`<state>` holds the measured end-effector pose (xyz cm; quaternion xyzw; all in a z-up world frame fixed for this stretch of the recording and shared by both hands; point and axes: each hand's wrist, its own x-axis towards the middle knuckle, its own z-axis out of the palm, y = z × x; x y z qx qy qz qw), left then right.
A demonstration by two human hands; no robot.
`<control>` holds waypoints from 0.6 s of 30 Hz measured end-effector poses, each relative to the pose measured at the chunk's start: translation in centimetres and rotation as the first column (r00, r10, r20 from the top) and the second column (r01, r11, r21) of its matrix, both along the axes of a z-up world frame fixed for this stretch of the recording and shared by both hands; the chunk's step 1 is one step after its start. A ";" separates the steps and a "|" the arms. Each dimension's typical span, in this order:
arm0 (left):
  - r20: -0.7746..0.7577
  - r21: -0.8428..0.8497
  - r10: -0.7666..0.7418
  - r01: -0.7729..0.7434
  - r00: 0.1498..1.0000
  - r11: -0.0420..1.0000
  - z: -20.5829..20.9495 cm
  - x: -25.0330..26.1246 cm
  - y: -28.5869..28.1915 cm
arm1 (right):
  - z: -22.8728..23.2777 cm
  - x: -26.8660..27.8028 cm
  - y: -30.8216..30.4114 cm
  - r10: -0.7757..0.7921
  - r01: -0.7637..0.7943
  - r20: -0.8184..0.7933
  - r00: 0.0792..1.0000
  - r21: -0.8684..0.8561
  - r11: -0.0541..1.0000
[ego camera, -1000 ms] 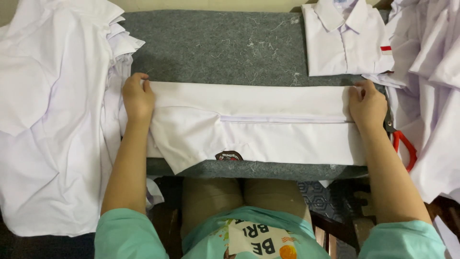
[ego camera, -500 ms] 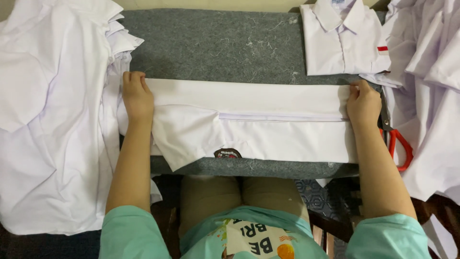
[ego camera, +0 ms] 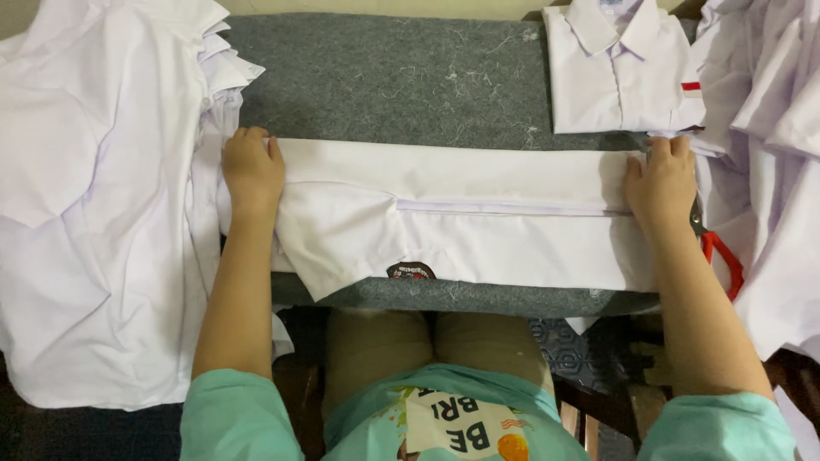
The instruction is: Folding and stacking white collared shirts on a padded work surface
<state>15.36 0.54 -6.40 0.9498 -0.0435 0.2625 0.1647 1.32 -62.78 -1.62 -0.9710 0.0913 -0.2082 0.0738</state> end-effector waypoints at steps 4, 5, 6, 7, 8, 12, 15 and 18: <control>0.041 0.070 0.092 -0.094 0.995 0.993 7.4 -4.3 -4.4 | 3.0 -1.4 7.0 0.297 -0.278 0.130 0.946 -0.144 0.950; 0.123 0.060 -0.011 0.004 0.992 0.998 8.4 -4.9 -6.0 | 2.5 -1.5 9.0 0.387 -0.385 0.064 0.920 -0.045 0.922; 0.205 0.059 -0.113 0.103 0.972 0.993 9.3 -5.6 -7.5 | 2.1 -1.5 11.0 0.479 -0.479 0.008 0.878 0.061 0.876; 0.205 0.060 -0.111 0.101 0.973 0.993 9.3 -6.8 -9.8 | 2.3 -1.7 12.5 0.481 -0.481 0.008 0.877 0.062 0.875; 0.123 0.004 -0.269 0.271 0.955 0.963 9.3 -8.1 -12.2 | 2.6 -1.9 13.9 0.488 -0.484 -0.071 0.870 0.061 0.873; -0.381 -0.089 -0.534 0.545 0.755 0.834 10.9 -15.1 -18.6 | -0.3 -0.3 15.1 0.523 -0.495 -0.109 0.845 0.211 0.843; -0.533 -0.070 -0.491 0.542 0.689 0.837 9.9 -16.2 -19.3 | -1.1 0.1 13.6 0.519 -0.418 -0.131 0.845 0.444 0.792; -0.438 -0.017 -0.485 0.533 0.757 0.846 7.6 -16.6 -19.1 | 2.0 0.8 13.5 0.460 -0.209 -0.283 0.842 0.614 0.761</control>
